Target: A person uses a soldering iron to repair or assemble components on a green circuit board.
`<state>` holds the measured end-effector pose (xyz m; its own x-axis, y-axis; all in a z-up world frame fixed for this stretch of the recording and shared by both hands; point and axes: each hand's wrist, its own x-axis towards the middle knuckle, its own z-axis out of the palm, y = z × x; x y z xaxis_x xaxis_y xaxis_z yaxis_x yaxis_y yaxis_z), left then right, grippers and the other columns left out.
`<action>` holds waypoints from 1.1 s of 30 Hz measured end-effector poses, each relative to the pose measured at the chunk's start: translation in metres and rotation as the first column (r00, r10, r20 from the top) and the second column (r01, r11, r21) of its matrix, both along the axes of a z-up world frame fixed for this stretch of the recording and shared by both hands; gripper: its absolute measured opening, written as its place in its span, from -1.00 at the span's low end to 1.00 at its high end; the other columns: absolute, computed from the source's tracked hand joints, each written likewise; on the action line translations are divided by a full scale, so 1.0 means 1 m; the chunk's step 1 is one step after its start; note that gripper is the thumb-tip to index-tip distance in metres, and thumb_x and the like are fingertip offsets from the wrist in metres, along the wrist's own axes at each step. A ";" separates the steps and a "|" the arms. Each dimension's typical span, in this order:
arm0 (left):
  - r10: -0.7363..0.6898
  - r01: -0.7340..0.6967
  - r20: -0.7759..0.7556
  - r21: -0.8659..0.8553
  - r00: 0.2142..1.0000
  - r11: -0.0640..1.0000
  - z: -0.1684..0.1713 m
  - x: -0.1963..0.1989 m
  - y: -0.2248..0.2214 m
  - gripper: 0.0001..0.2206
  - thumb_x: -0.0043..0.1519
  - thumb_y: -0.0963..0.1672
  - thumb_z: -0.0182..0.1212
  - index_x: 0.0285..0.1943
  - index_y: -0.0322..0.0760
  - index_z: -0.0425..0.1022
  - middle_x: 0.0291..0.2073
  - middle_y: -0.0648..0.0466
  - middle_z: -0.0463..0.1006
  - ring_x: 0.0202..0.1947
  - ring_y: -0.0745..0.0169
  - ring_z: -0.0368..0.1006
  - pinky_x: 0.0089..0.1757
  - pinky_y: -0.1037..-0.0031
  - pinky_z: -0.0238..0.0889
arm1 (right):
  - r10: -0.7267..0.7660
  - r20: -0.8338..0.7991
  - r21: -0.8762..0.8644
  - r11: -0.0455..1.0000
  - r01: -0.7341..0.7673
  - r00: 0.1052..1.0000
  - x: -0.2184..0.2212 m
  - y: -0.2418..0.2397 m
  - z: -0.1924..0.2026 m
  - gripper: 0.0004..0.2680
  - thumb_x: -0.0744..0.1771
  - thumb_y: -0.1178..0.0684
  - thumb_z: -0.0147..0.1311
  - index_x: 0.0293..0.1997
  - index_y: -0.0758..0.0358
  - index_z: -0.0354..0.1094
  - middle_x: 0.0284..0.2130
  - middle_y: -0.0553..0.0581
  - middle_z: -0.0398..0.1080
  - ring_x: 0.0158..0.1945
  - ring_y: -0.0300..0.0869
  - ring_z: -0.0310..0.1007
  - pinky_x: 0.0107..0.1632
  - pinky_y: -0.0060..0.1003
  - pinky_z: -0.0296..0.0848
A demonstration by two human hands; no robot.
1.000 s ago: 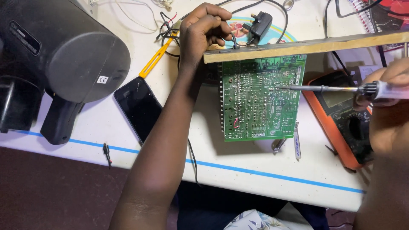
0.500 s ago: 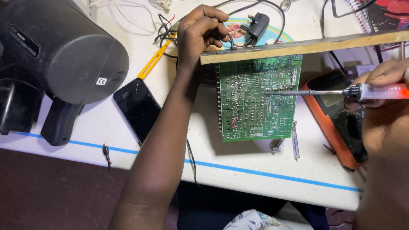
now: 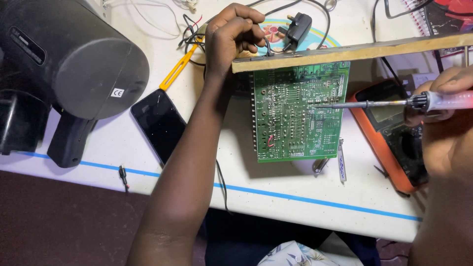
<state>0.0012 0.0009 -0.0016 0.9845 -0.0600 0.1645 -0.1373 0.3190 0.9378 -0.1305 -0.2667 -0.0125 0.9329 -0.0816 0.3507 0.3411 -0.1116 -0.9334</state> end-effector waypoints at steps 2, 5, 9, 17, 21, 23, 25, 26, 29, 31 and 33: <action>0.000 0.000 0.006 -0.007 1.000 1.000 0.000 0.000 -0.001 -0.83 -0.19 -0.24 -0.10 -0.51 -0.43 0.41 -0.74 -0.01 0.39 -0.70 0.26 0.35 -0.63 0.68 0.14 | -0.005 -0.034 0.036 0.999 0.006 0.999 0.000 0.002 0.004 -0.76 0.30 -0.29 -0.20 -0.32 0.00 0.08 -0.55 -0.13 0.01 -0.47 -0.38 0.14 -0.45 -0.62 0.24; 0.013 -0.013 -0.003 -0.031 1.000 0.999 0.001 0.000 0.000 -0.83 -0.18 -0.24 -0.11 -0.51 -0.44 0.40 -0.74 -0.03 0.38 -0.70 0.28 0.33 -0.63 0.69 0.12 | -0.022 -0.059 0.089 0.996 0.027 0.998 -0.001 0.003 0.003 -0.80 0.32 -0.21 -0.22 -0.35 0.03 0.08 -0.59 -0.11 0.02 -0.51 -0.36 0.16 -0.47 -0.64 0.21; -0.010 0.010 0.033 -0.004 0.999 1.000 -0.004 0.007 0.006 -0.83 -0.16 -0.23 -0.10 -0.50 -0.43 0.40 -0.73 -0.03 0.39 -0.69 0.24 0.36 -0.64 0.69 0.13 | 0.039 0.075 -0.024 0.999 -0.037 0.996 0.005 -0.018 -0.025 -0.66 0.25 -0.37 -0.19 -0.18 0.06 0.04 -0.42 -0.10 -0.02 -0.35 -0.37 0.11 -0.38 -0.64 0.15; 0.198 -0.198 -0.013 -0.118 0.980 0.973 0.008 0.003 0.015 -0.84 -0.19 -0.22 -0.11 -0.52 -0.43 0.38 -0.75 0.01 0.34 -0.74 0.24 0.30 -0.66 0.65 0.04 | -0.002 0.072 -0.027 1.000 0.004 0.997 0.001 -0.013 -0.017 -0.63 0.24 -0.40 -0.19 -0.16 0.06 0.03 -0.34 -0.08 -0.03 -0.34 -0.41 0.03 -0.36 -0.71 0.14; 0.166 -0.166 -0.009 -0.097 0.986 0.981 0.009 0.003 0.008 -0.84 -0.18 -0.21 -0.09 -0.50 -0.42 0.37 -0.74 0.00 0.34 -0.73 0.21 0.31 -0.66 0.67 0.02 | -0.256 -0.023 0.236 0.938 0.254 0.967 -0.002 0.019 0.026 -0.81 0.25 -0.14 -0.20 -0.41 0.15 0.06 -0.49 -0.01 0.05 -0.48 -0.30 0.07 -0.52 -0.51 0.15; 0.108 -0.111 -0.035 -0.094 0.993 0.989 0.013 0.002 0.006 -0.84 -0.19 -0.21 -0.08 -0.50 -0.42 0.36 -0.74 -0.01 0.32 -0.73 0.21 0.30 -0.67 0.69 0.01 | -0.319 -0.121 0.414 0.845 0.340 0.940 -0.004 0.036 0.051 -0.83 0.22 -0.07 -0.15 -0.55 0.15 0.10 -0.62 -0.07 0.06 -0.62 -0.36 0.03 -0.65 -0.47 0.14; 0.093 -0.085 0.044 -0.164 0.995 0.983 0.013 -0.001 0.001 -0.89 -0.18 -0.25 -0.04 -0.50 -0.44 0.33 -0.74 -0.08 0.31 -0.75 0.15 0.29 -0.71 0.64 0.02 | -0.360 -0.197 0.500 0.763 0.409 0.912 -0.007 0.029 0.053 -0.80 0.12 -0.11 -0.05 -0.64 0.20 0.19 -0.69 -0.02 0.15 -0.65 -0.26 0.18 -0.68 -0.44 0.15; 0.031 -0.028 0.018 -0.169 0.999 0.985 0.018 -0.016 -0.006 -0.89 -0.18 -0.25 -0.04 -0.50 -0.44 0.33 -0.74 -0.08 0.31 -0.75 0.15 0.29 -0.71 0.64 0.02 | -0.417 -0.217 0.484 0.739 0.468 0.883 -0.024 0.022 0.051 -0.80 0.12 -0.11 -0.05 -0.64 0.20 0.19 -0.69 -0.02 0.15 -0.65 -0.26 0.18 -0.68 -0.44 0.15; 0.132 -0.123 0.201 -0.061 0.971 0.991 0.039 -0.048 -0.010 -0.88 -0.11 -0.21 -0.05 -0.44 -0.40 0.32 -0.67 -0.11 0.36 -0.67 0.16 0.34 -0.59 0.62 0.13 | -0.402 -0.116 0.558 0.730 0.394 0.908 -0.056 0.010 0.045 -0.83 0.16 -0.06 -0.04 -0.53 0.23 0.22 -0.63 -0.02 0.23 -0.69 -0.33 0.16 -0.60 -0.44 0.32; 0.157 -0.396 0.697 0.194 0.699 0.898 0.045 -0.076 -0.014 -0.90 0.04 -0.31 -0.17 -0.35 -0.55 0.27 -0.50 -0.14 0.26 -0.50 0.07 0.36 -0.40 0.52 0.17 | -0.366 -0.172 0.531 0.747 0.399 0.915 -0.083 -0.001 0.034 -0.78 0.13 -0.15 0.05 -0.50 0.19 0.23 -0.59 -0.02 0.25 -0.63 -0.32 0.19 -0.51 -0.43 0.35; 0.146 -0.524 0.806 0.224 0.574 0.822 0.055 -0.102 -0.031 -0.88 0.02 -0.34 -0.18 -0.39 -0.57 0.30 -0.51 -0.15 0.29 -0.47 0.04 0.30 -0.35 0.43 0.14 | -0.381 -0.114 0.493 0.780 0.385 0.918 -0.107 -0.021 0.028 -0.82 0.17 -0.10 0.02 -0.48 0.18 0.24 -0.58 -0.03 0.26 -0.59 -0.32 0.23 -0.51 -0.46 0.34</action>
